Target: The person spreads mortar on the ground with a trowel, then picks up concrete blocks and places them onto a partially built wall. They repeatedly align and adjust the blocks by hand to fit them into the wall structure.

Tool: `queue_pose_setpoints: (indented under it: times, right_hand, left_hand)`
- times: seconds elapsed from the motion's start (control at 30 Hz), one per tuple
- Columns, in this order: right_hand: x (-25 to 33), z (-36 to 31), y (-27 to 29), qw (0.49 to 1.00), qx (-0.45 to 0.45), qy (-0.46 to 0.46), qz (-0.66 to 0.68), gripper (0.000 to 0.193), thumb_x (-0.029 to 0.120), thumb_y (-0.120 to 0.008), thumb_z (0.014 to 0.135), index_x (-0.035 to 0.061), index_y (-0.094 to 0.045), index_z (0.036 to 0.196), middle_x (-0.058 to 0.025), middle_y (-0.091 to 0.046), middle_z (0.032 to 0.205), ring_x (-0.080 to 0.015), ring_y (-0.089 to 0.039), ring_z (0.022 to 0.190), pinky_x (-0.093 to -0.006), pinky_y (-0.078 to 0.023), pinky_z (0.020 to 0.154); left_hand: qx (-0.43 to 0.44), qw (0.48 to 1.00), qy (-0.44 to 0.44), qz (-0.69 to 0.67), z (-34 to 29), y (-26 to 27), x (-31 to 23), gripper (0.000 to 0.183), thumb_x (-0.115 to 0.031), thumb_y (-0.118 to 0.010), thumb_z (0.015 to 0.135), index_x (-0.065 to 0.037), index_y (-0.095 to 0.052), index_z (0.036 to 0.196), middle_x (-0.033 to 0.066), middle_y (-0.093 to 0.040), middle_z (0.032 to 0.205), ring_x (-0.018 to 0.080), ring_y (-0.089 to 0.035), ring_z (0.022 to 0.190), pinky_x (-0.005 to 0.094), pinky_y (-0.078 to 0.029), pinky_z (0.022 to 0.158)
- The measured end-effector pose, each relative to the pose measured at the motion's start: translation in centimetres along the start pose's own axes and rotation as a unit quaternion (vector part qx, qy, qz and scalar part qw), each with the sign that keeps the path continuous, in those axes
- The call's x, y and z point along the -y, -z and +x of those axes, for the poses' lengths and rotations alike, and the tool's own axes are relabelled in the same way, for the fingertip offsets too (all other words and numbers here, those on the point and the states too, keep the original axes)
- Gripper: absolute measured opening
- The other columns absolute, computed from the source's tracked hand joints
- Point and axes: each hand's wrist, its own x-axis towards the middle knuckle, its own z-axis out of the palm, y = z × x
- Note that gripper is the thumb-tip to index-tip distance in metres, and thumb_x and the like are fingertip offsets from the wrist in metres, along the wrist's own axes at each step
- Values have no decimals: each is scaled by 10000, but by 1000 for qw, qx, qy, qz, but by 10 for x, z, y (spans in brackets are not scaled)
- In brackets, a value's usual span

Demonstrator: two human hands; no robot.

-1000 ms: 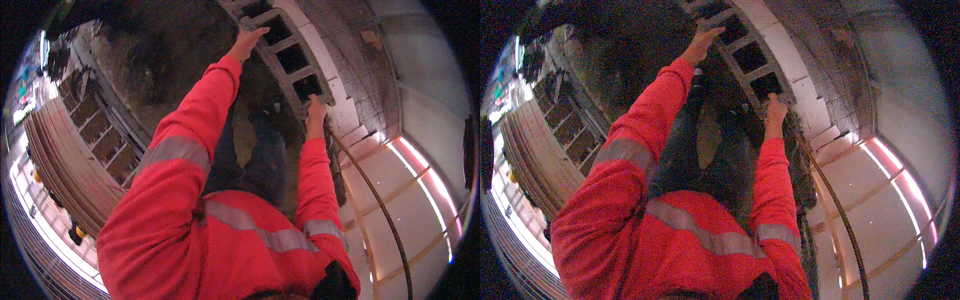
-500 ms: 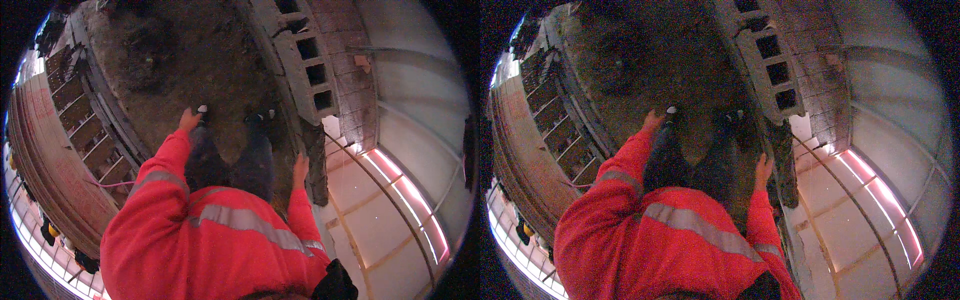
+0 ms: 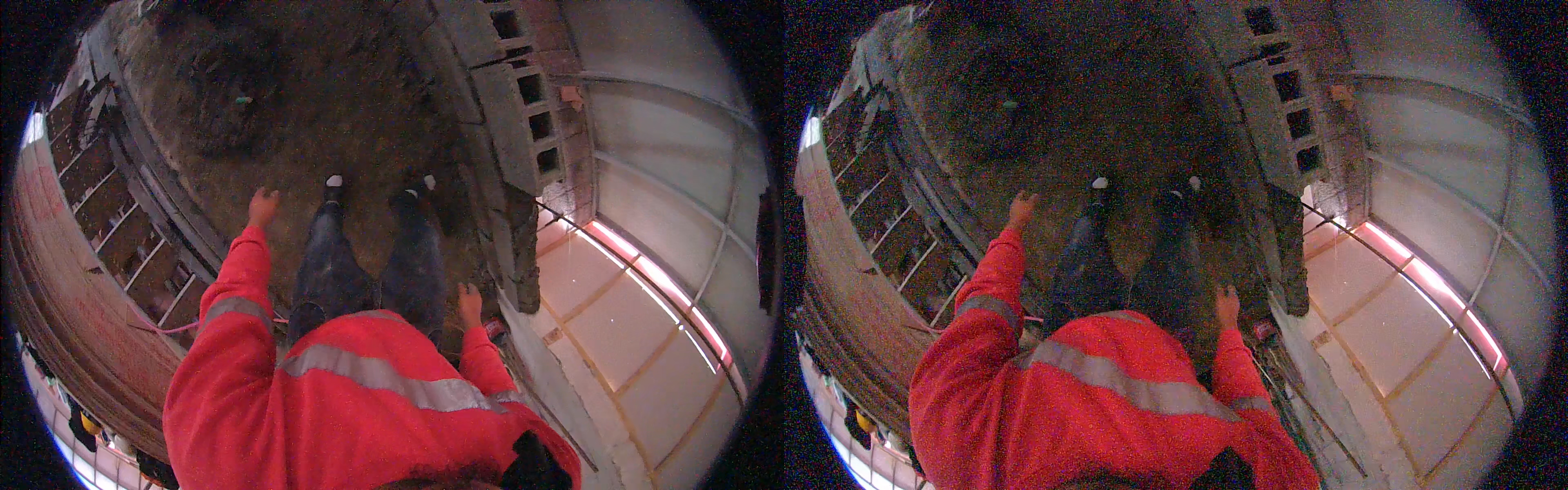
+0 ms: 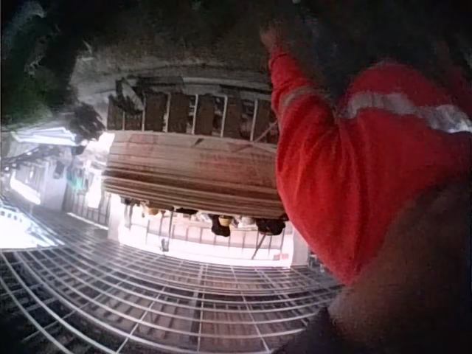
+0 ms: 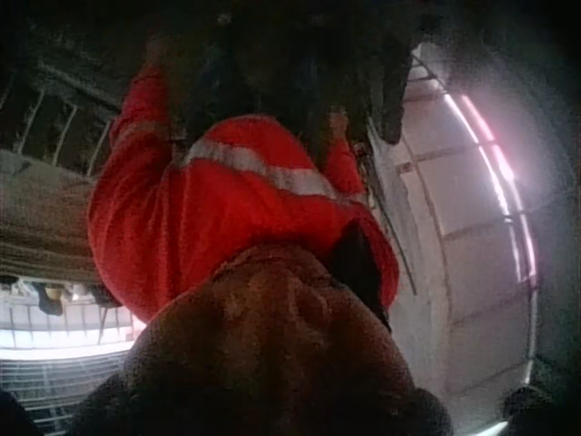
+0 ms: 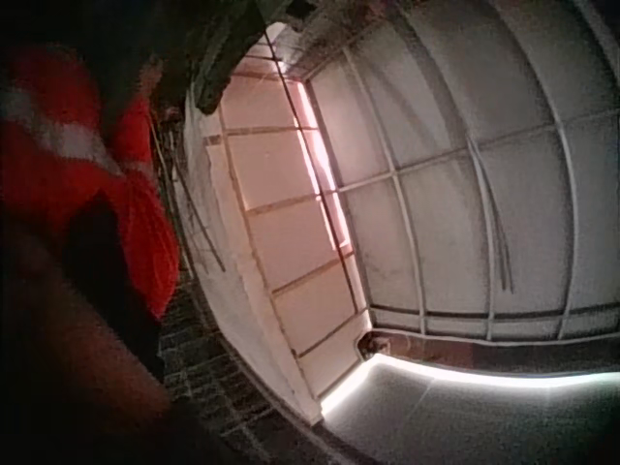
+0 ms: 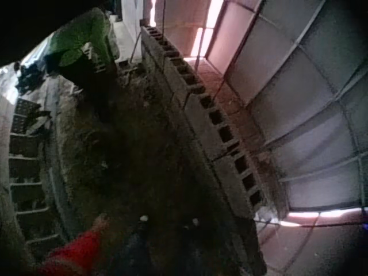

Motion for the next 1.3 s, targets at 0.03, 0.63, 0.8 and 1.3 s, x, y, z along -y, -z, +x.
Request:
queue_pose_setpoints:
  times: [0.03, 0.63, 0.8, 1.3]
  right_hand:
    - [13, 5, 5, 999, -19, 9, 27, 539, 405, -532, 867, -16, -514, 1203, -224, -581, 1132, -375, -566, 1012, -422, -450, 877]
    - [394, 401, 440, 840, -140, 377, 363, 343, 301, -514, 898, 33, -620, 1084, -68, -652, 1047, -175, -596, 1002, -310, -439, 892]
    - [407, 541, 445, 842, 149, 360, 373, 489, 436, -411, 932, 46, -563, 1186, -70, -606, 1160, -190, -560, 1089, -318, -381, 965]
    - [449, 592, 413, 739, 435, 399, 325, 654, 595, -346, 902, 117, -432, 1340, -111, -468, 1329, -241, -467, 1178, -372, -362, 1003]
  left_hand:
    - [-18, 999, -17, 32, 5, -1, -3, 650, -436, -578, 829, 19, -449, 1274, 237, -515, 1235, 349, -487, 1163, 401, -397, 952]
    - [224, 784, -59, -576, 48, -234, -500, 772, -608, -376, 884, -57, -258, 1411, 115, -269, 1459, 269, -265, 1329, 388, -210, 1072]
    - [234, 745, 34, -623, 69, -275, -602, 788, -672, -300, 865, -125, -242, 1429, 100, -277, 1456, 283, -269, 1322, 410, -207, 1069]
    - [178, 823, 12, -539, 93, -306, -587, 807, -698, -249, 857, -115, -259, 1415, 104, -361, 1390, 296, -364, 1239, 435, -302, 1015]
